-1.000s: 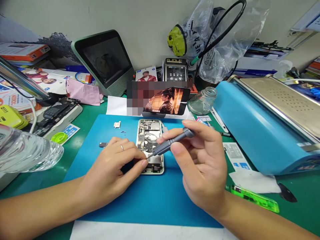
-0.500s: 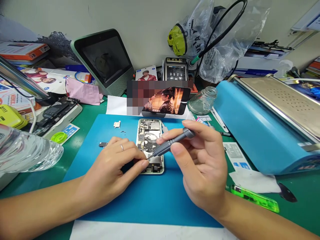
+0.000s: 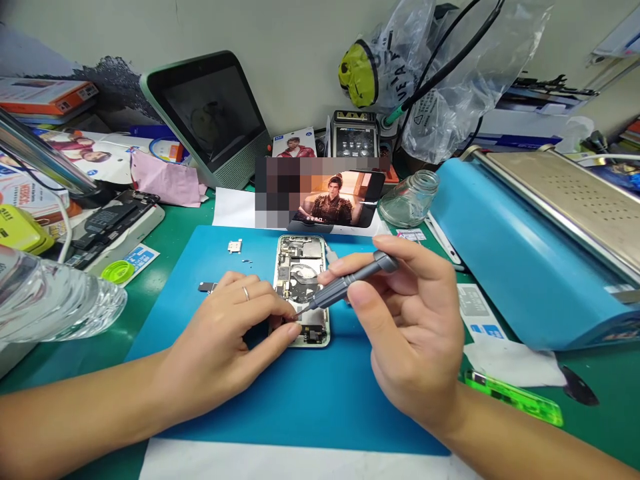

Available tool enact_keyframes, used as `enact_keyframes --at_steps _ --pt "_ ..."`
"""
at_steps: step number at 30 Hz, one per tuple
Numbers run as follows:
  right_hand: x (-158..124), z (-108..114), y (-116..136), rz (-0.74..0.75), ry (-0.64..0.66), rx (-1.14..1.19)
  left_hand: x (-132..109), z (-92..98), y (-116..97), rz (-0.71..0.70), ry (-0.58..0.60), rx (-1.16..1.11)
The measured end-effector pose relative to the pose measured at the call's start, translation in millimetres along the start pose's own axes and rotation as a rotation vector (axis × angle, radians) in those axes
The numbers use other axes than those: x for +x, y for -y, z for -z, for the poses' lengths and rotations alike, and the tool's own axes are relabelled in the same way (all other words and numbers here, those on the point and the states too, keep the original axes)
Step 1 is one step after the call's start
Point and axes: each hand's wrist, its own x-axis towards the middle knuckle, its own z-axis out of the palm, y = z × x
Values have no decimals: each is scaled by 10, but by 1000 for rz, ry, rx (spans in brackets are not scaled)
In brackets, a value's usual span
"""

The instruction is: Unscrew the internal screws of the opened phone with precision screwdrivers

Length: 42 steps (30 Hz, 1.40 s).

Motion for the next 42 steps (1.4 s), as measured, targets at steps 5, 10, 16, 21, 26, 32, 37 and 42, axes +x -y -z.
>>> enact_keyframes --at_steps 5,10,16,21,26,32,37,42 --pt "-5 5 -5 -11 -1 -1 13 -4 5 0 8 15" --pt "0 -1 -9 -7 13 2 7 1 6 -12 17 26" --pt "-3 3 -10 -5 -2 0 -2 1 -1 -31 0 33" --pt "2 -7 2 4 -3 9 16 -9 10 -41 -4 32" --pt "9 -19 12 6 20 6 10 -16 21 -56 5 39" --pt "5 -8 2 6 29 4 -1 -22 25 -61 -5 37" --pt "6 -11 -9 6 22 4 16 -21 22 -62 -6 43" --pt "4 -10 -3 12 16 5 10 -10 19 -57 -6 28"
